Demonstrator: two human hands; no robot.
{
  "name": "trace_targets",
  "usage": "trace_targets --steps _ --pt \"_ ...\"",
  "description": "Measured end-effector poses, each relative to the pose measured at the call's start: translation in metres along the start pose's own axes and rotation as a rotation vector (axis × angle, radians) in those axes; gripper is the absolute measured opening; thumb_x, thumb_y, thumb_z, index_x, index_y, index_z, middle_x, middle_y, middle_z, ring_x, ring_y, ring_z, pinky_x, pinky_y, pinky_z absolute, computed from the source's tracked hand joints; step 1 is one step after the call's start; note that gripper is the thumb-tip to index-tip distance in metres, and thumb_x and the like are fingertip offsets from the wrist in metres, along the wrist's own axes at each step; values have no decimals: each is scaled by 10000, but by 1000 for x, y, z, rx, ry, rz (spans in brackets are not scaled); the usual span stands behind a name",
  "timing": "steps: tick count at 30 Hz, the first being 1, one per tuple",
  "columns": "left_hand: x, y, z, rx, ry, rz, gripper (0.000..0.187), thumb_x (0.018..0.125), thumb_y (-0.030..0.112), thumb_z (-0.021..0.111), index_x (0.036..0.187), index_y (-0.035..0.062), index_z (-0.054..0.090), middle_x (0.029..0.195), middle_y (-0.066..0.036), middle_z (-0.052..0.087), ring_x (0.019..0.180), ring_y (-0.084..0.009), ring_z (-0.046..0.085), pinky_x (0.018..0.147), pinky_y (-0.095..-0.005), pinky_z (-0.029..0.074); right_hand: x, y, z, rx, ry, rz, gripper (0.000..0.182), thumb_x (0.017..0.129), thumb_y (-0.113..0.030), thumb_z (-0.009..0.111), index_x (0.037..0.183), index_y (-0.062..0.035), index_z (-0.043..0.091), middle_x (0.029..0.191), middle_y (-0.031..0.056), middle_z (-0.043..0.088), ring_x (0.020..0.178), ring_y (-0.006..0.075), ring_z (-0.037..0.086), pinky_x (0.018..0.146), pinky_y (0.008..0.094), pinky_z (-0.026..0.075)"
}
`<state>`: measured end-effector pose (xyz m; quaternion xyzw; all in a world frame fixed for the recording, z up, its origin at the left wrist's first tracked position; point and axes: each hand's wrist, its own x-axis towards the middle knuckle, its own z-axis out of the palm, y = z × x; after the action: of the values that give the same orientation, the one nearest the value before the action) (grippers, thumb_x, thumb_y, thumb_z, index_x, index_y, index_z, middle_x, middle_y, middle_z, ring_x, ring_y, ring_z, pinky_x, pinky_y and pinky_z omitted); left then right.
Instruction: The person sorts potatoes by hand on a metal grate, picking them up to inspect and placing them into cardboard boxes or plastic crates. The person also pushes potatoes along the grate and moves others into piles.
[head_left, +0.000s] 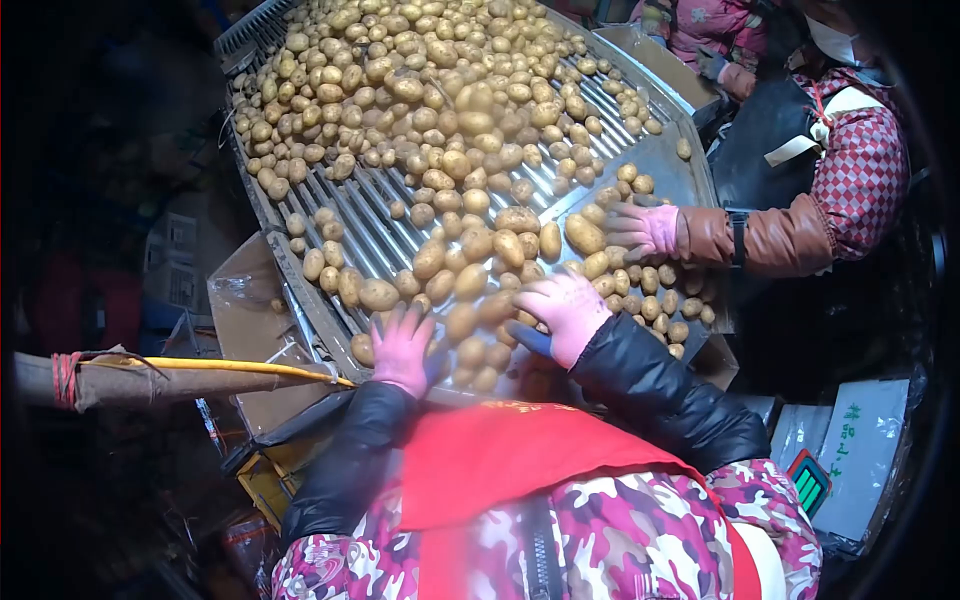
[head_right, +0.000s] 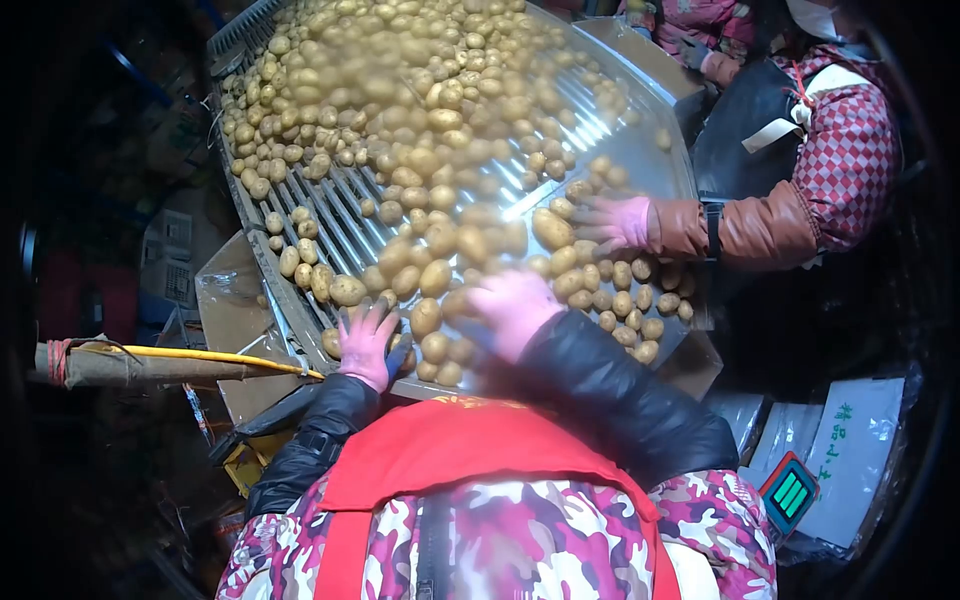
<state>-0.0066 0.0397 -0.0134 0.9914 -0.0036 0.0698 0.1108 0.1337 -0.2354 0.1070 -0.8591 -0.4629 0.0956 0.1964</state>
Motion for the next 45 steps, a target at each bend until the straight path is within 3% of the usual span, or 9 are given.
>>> trace_targets --steps 1,3,4,7,22,23,25,31,45 --pt "1 1 3 4 22 7 547 856 393 729 1325 125 643 1491 -129 532 1430 -387 427 1194 -699 211 7 -22 -40 49 -1 -63 367 885 -349 730 1154 -100 710 1120 112 727 1048 350 676 938 468 508" --pt "5 5 -1 -2 43 7 556 826 380 748 1307 121 645 1473 -131 543 1429 -385 435 1181 -710 220 9 -69 -125 90 165 -426 278 809 -262 734 1029 -95 723 958 85 731 875 316 689 777 417 524" --pt "8 5 -4 -7 40 1 546 826 378 748 1298 122 650 1463 -129 552 1424 -383 441 1182 -709 219 7 -87 -150 111 336 -601 301 705 -199 721 979 -73 717 955 95 723 835 285 691 713 412 545" --pt "5 10 -17 -47 63 19 512 835 366 740 1278 121 662 1444 -126 569 1413 -378 458 1184 -707 220 -19 -129 -178 41 602 -815 283 711 -202 727 963 -73 716 936 92 714 818 281 682 703 410 540" --pt "0 7 -9 -35 129 36 383 951 361 657 1241 115 700 1385 -129 616 1354 -366 516 1195 -681 225 -42 -158 -175 -73 814 -862 208 742 -219 760 883 -72 716 842 76 668 734 262 641 652 401 519" --pt "2 5 2 -145 84 -53 379 954 365 656 1231 112 704 1376 -130 622 1349 -368 521 1195 -677 229 -43 -160 -175 -73 814 -862 205 744 -220 762 877 -72 716 835 75 665 729 261 638 649 401 518" --pt "2 -3 10 2 179 64 377 953 373 662 1215 106 706 1363 -127 627 1347 -374 523 1196 -666 241 -44 -163 -172 -82 822 -865 198 748 -222 766 867 -72 716 823 73 659 718 258 633 642 399 515" --pt "-3 7 -7 -63 167 25 343 956 362 651 1202 128 698 1362 -83 624 1358 -339 516 1184 -668 259 -44 -171 -171 -96 870 -866 186 760 -229 779 835 -71 715 785 67 641 684 250 616 621 396 506" --pt "-1 2 -1 -59 219 60 353 959 358 652 1190 100 717 1331 -122 642 1335 -355 529 1185 -665 251 -43 -170 -163 -104 935 -716 200 789 -244 809 760 -70 715 697 52 598 606 232 578 574 388 487"
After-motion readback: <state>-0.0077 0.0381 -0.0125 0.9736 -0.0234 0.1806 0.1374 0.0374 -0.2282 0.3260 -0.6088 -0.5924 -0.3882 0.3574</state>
